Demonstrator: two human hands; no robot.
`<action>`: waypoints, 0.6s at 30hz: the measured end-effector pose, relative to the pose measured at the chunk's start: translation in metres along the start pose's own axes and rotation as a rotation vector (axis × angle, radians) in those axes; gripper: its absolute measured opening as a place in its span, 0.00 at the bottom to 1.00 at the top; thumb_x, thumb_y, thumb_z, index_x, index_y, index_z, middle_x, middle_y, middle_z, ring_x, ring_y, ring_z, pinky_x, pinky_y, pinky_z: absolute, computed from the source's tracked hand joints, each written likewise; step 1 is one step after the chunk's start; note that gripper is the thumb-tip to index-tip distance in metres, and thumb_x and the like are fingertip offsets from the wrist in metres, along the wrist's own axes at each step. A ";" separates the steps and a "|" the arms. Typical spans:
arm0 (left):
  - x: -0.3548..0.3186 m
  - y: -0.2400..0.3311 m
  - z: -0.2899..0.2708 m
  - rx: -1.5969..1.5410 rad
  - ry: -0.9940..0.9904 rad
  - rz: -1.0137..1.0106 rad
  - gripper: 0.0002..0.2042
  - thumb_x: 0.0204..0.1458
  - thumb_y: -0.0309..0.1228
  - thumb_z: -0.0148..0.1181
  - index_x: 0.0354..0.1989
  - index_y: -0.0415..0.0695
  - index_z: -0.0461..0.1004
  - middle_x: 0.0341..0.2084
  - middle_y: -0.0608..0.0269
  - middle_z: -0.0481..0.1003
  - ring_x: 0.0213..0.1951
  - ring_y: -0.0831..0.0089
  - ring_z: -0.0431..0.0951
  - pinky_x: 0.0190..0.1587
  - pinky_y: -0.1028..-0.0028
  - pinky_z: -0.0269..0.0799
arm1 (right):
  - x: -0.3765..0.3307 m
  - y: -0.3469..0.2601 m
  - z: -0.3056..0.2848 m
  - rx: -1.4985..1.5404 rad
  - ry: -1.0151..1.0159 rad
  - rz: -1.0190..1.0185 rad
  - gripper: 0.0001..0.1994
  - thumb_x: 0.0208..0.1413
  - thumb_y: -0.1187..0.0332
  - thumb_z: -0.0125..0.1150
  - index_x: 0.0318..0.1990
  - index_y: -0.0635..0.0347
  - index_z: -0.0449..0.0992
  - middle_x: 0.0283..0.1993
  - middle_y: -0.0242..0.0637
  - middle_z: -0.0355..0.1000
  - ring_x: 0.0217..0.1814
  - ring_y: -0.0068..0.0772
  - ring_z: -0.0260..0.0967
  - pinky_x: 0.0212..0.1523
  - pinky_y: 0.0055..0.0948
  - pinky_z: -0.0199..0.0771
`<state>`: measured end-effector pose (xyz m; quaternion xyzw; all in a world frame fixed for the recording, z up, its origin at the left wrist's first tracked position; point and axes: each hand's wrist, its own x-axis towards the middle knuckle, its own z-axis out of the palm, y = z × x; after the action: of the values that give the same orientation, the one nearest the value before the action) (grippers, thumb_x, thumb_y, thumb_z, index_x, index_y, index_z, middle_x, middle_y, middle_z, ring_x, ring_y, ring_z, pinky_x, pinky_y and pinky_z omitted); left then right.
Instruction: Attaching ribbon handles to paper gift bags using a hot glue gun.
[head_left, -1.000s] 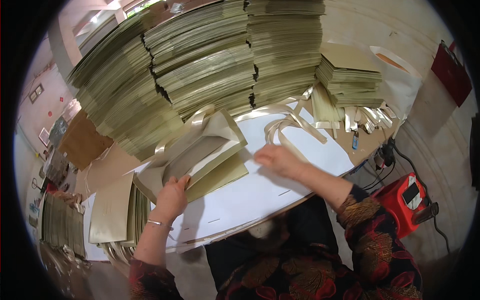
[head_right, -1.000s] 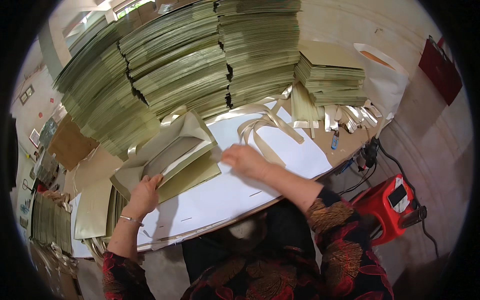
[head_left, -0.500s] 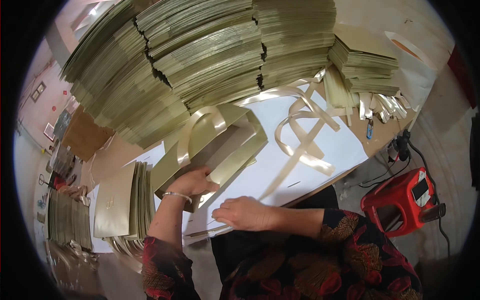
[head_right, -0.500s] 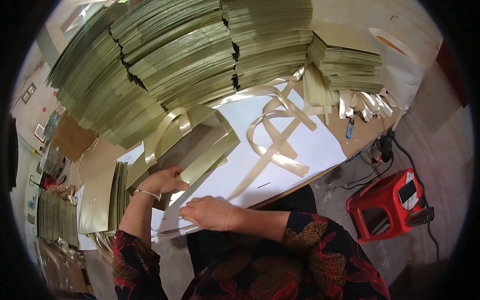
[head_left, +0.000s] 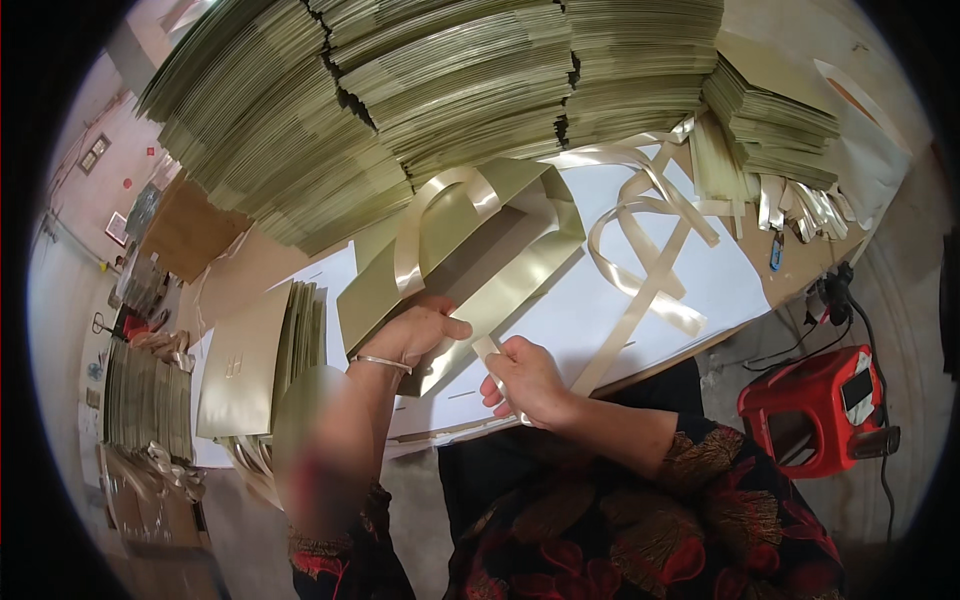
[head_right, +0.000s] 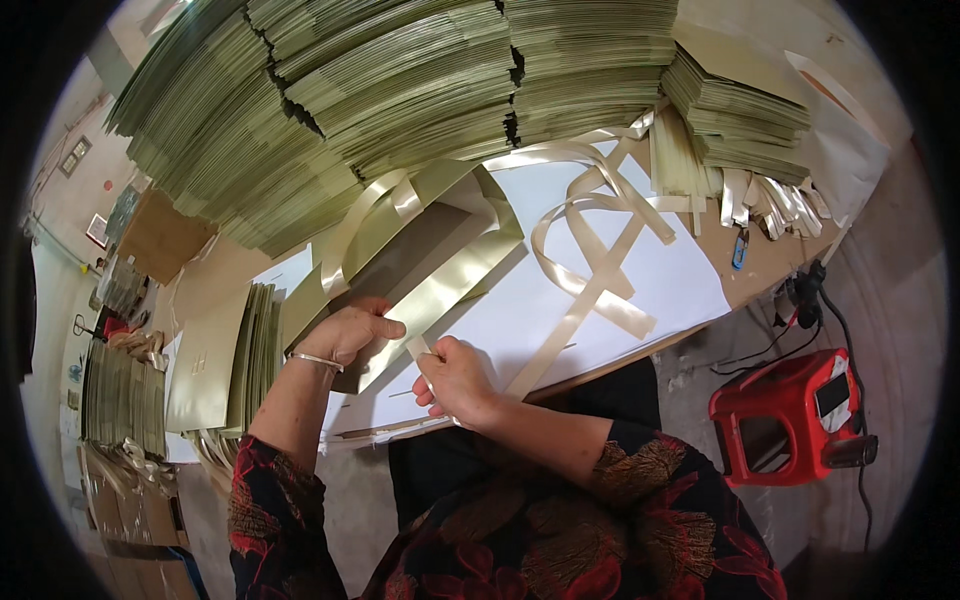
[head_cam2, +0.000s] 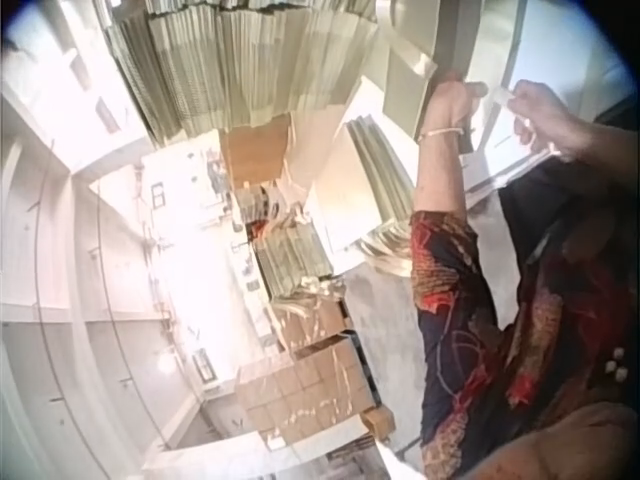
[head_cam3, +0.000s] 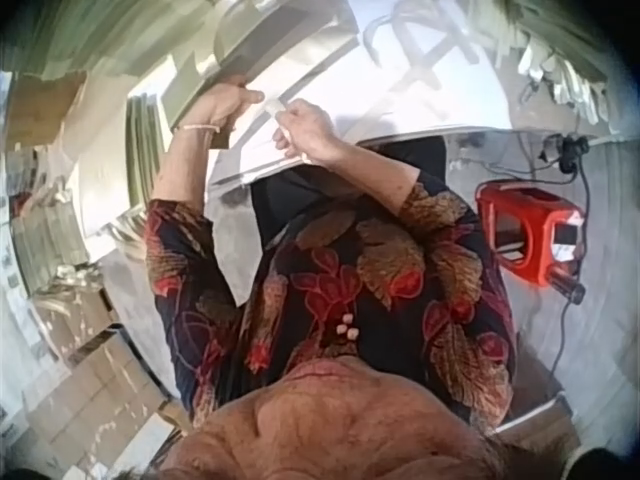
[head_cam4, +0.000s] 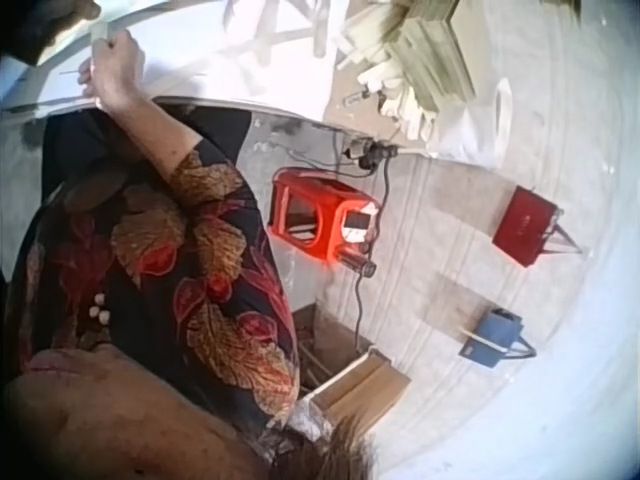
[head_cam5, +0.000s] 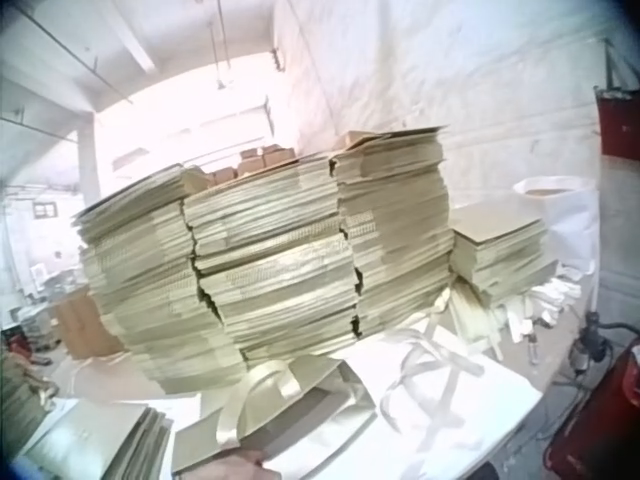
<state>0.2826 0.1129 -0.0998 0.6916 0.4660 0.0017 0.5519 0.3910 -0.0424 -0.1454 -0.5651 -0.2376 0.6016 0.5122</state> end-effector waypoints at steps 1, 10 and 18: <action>-0.001 0.002 0.000 0.000 -0.003 0.000 0.20 0.45 0.30 0.66 0.47 0.37 0.72 0.37 0.59 0.74 0.40 0.71 0.71 0.45 0.74 0.66 | 0.000 0.001 0.000 0.004 0.042 -0.014 0.12 0.62 0.63 0.49 0.39 0.67 0.68 0.28 0.40 0.73 0.25 0.27 0.73 0.20 0.27 0.74; -0.003 -0.002 0.005 -0.068 -0.051 0.025 0.18 0.46 0.26 0.64 0.47 0.34 0.72 0.39 0.59 0.74 0.44 0.69 0.71 0.51 0.73 0.64 | -0.001 0.010 0.010 0.025 0.007 -0.070 0.11 0.62 0.64 0.49 0.36 0.64 0.66 0.28 0.39 0.71 0.24 0.26 0.71 0.20 0.25 0.73; 0.004 -0.019 0.009 -0.047 -0.028 0.038 0.21 0.44 0.25 0.63 0.49 0.33 0.71 0.42 0.56 0.74 0.46 0.68 0.70 0.52 0.73 0.63 | 0.002 0.012 0.007 0.028 -0.076 -0.033 0.11 0.64 0.64 0.50 0.38 0.65 0.67 0.30 0.40 0.71 0.29 0.28 0.72 0.27 0.27 0.74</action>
<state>0.2772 0.1077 -0.1195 0.6870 0.4449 0.0134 0.5744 0.3804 -0.0430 -0.1553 -0.5307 -0.2578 0.6171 0.5206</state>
